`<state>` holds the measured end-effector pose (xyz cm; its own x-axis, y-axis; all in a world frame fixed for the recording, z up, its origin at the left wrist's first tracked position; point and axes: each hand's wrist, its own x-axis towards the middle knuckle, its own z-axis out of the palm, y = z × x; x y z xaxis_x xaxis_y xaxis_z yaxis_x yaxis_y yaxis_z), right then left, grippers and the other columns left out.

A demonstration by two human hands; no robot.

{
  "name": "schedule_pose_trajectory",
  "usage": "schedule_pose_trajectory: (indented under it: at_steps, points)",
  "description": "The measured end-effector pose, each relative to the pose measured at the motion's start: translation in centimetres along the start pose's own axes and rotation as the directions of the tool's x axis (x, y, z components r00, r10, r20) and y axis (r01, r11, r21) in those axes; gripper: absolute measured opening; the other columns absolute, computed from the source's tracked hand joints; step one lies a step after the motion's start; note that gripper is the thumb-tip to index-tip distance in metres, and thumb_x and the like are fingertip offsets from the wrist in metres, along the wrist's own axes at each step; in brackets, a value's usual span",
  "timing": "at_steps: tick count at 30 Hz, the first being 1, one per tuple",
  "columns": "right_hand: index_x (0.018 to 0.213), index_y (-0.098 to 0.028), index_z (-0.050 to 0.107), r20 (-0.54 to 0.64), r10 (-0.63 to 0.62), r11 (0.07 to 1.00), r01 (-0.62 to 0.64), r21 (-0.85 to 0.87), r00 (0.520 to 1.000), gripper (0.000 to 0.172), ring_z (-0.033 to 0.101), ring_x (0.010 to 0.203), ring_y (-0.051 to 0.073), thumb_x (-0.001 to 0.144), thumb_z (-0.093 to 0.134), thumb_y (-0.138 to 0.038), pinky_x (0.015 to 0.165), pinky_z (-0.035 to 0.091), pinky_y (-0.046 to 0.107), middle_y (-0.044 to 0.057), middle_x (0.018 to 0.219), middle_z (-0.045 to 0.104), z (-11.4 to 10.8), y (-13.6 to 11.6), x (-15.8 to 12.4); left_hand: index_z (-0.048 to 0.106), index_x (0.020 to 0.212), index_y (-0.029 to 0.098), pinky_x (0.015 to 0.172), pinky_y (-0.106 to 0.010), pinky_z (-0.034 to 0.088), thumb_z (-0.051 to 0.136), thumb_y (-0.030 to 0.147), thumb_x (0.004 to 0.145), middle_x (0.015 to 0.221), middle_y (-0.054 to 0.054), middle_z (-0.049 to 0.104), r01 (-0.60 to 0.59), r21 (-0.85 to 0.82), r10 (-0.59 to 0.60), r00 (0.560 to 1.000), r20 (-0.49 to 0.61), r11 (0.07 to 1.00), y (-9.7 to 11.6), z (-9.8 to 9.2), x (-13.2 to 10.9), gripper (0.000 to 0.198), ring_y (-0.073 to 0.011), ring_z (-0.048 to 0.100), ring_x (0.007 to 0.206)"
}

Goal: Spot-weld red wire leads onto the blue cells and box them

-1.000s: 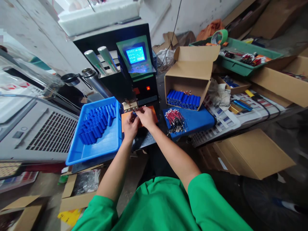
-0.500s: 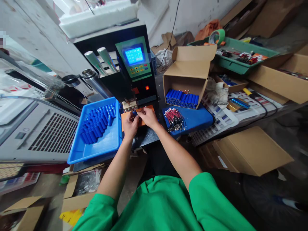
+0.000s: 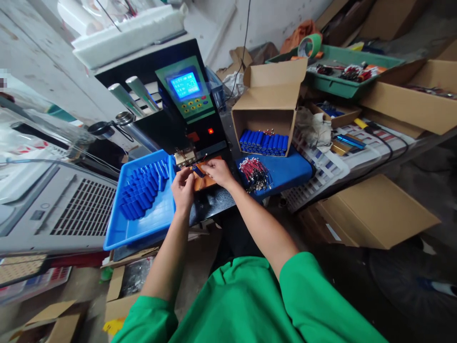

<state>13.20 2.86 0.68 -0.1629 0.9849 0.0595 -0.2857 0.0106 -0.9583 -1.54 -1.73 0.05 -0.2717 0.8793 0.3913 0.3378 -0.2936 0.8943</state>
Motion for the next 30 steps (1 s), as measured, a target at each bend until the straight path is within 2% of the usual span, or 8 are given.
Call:
schedule_pose_trajectory:
  at_steps: [3,6,10,15,18,21,26,30]
  points:
    - [0.058,-0.019,0.050,0.003,0.015,0.999,-0.015,0.030,1.000,0.047,0.033,0.042,0.006,0.071,0.080,-0.052,0.040,0.024,0.020,-0.006,0.047,0.042,0.0,0.0,0.1,0.072,0.102,0.018,0.085,-0.035,0.055,0.061,0.047,0.091,0.099,-0.008,0.074,-0.013,0.153,0.012,1.000,0.007,0.988,0.5,-1.7,-1.6,0.033,-0.0205,0.069,0.093]
    - [0.058,-0.020,0.049,0.004,0.019,0.998,-0.019,0.057,1.000,0.046,0.033,0.041,0.006,0.071,0.081,-0.051,0.039,0.024,0.020,-0.007,0.046,0.042,0.1,0.0,0.1,0.074,0.090,0.020,0.086,-0.036,0.053,0.061,0.043,0.091,0.088,-0.006,0.074,-0.116,0.291,0.085,0.990,0.116,0.950,1.0,-3.1,-3.1,0.026,-0.0202,0.067,0.088]
    - [0.057,-0.020,0.048,-0.005,0.014,0.999,-0.014,0.050,1.000,0.046,0.033,0.041,0.006,0.070,0.080,-0.051,0.039,0.023,0.020,-0.006,0.047,0.042,0.1,0.1,0.0,0.073,0.084,0.021,0.083,-0.035,0.051,0.066,0.037,0.087,0.084,-0.004,0.074,-0.209,0.337,0.143,0.967,0.211,0.918,1.3,-3.2,-3.7,0.018,-0.0200,0.067,0.084]
    - [0.060,-0.019,0.051,0.063,0.011,0.999,-0.013,0.035,0.998,0.041,0.035,0.042,0.006,0.070,0.077,-0.050,0.041,0.024,0.021,-0.006,0.049,0.045,-0.4,-0.2,-0.2,0.071,0.080,0.020,0.075,-0.032,0.050,0.065,0.037,0.085,0.078,-0.003,0.072,-0.060,0.309,0.020,0.991,0.132,0.949,0.8,-2.0,-3.1,0.019,-0.0183,0.066,0.076]
    - [0.066,-0.017,0.057,0.178,0.006,1.000,-0.008,0.009,0.984,0.035,0.037,0.044,0.007,0.069,0.075,-0.047,0.043,0.025,0.021,-0.006,0.050,0.048,-0.9,-0.5,-0.4,0.070,0.082,0.018,0.068,-0.028,0.050,0.065,0.040,0.085,0.076,-0.003,0.071,0.043,0.210,-0.067,0.992,0.109,0.977,1.0,-1.2,-2.6,0.023,-0.0162,0.064,0.072]
    - [0.072,-0.015,0.063,0.221,-0.010,0.999,0.017,-0.029,0.975,0.030,0.040,0.048,0.008,0.068,0.075,-0.043,0.046,0.028,0.021,-0.005,0.053,0.051,-1.1,-0.5,-0.5,0.068,0.083,0.017,0.067,-0.026,0.050,0.065,0.043,0.087,0.077,-0.004,0.071,0.099,0.099,-0.111,0.986,0.121,0.990,1.3,-0.4,-2.1,0.026,-0.0150,0.065,0.070]
    - [0.071,-0.014,0.067,0.210,-0.078,0.994,0.093,-0.060,0.975,0.024,0.049,0.059,0.010,0.068,0.075,-0.036,0.055,0.035,0.022,-0.001,0.064,0.061,-0.8,-0.2,-0.4,0.064,0.082,0.017,0.062,-0.025,0.050,0.065,0.046,0.088,0.071,-0.002,0.067,0.114,0.039,-0.118,0.987,0.106,0.993,1.4,0.7,-1.4,0.030,-0.0136,0.062,0.064]
    - [0.068,-0.015,0.065,0.163,-0.069,0.994,0.083,-0.078,0.984,0.022,0.046,0.058,0.010,0.068,0.073,-0.035,0.054,0.033,0.022,-0.002,0.061,0.059,-0.6,-0.4,-0.5,0.063,0.085,0.018,0.065,-0.026,0.051,0.062,0.047,0.091,0.075,-0.002,0.065,0.054,0.069,-0.061,0.993,0.100,0.996,1.2,0.8,-1.4,0.030,-0.0140,0.062,0.068]
